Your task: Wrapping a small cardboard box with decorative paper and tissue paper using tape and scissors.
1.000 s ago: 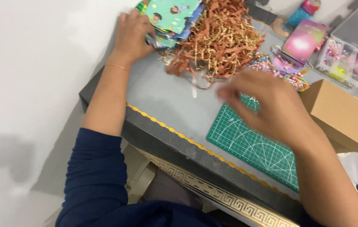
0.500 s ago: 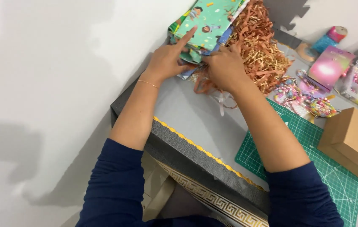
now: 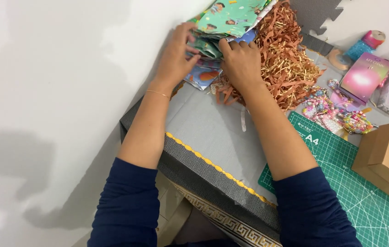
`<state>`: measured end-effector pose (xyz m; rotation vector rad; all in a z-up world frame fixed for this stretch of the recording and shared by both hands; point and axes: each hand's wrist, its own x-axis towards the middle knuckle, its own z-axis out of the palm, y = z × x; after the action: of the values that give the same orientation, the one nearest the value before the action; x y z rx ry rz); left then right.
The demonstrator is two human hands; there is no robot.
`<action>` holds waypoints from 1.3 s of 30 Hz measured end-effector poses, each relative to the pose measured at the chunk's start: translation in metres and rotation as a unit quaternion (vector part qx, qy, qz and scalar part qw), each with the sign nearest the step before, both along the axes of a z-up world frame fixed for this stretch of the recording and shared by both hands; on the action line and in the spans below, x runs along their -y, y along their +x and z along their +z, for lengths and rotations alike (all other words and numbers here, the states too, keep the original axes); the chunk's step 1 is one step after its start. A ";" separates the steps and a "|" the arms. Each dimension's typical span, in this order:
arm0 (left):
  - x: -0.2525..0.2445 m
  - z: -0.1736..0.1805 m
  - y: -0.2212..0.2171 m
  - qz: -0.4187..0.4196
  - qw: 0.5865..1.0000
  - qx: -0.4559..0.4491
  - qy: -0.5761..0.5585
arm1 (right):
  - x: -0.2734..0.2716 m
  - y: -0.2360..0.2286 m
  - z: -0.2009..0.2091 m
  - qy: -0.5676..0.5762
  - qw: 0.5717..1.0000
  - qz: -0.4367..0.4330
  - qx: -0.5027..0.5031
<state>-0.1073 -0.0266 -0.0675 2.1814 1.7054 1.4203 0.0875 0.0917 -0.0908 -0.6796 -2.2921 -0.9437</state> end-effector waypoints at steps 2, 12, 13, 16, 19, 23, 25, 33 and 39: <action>0.003 0.004 -0.001 0.024 0.999 0.028 0.009 | -0.003 0.000 -0.001 0.002 1.000 0.001 -0.015; -0.055 -0.071 -0.012 0.163 0.946 -0.280 -0.001 | -0.004 0.002 0.000 -0.017 0.992 -0.010 -0.123; -0.061 -0.079 -0.014 0.172 0.940 -0.294 0.034 | -0.004 0.002 -0.001 -0.012 0.992 -0.008 -0.129; -0.053 -0.065 -0.008 0.160 0.950 -0.263 0.043 | -0.009 0.002 -0.007 -0.068 0.990 0.014 -0.124; -0.037 -0.041 -0.005 0.165 0.951 -0.247 0.085 | -0.005 0.000 -0.005 -0.103 0.985 0.018 -0.138; 0.004 0.012 0.006 0.214 0.932 -0.261 0.128 | -0.009 -0.003 -0.011 -0.139 0.980 0.011 -0.139; 0.027 0.036 0.013 0.233 0.911 -0.277 0.199 | -0.007 -0.003 -0.010 -0.173 0.975 0.012 -0.143; 0.109 0.101 0.017 0.320 0.865 -0.259 0.287 | 0.011 0.004 0.017 -0.376 0.924 0.028 -0.068; 0.217 0.161 0.023 0.356 0.834 -0.218 0.362 | 0.040 0.019 0.063 -0.433 0.900 0.035 -0.039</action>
<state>-0.0847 -0.2435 0.0938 2.4575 2.7119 2.1462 0.1067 0.0514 -0.0281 -0.9385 -2.5885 0.2058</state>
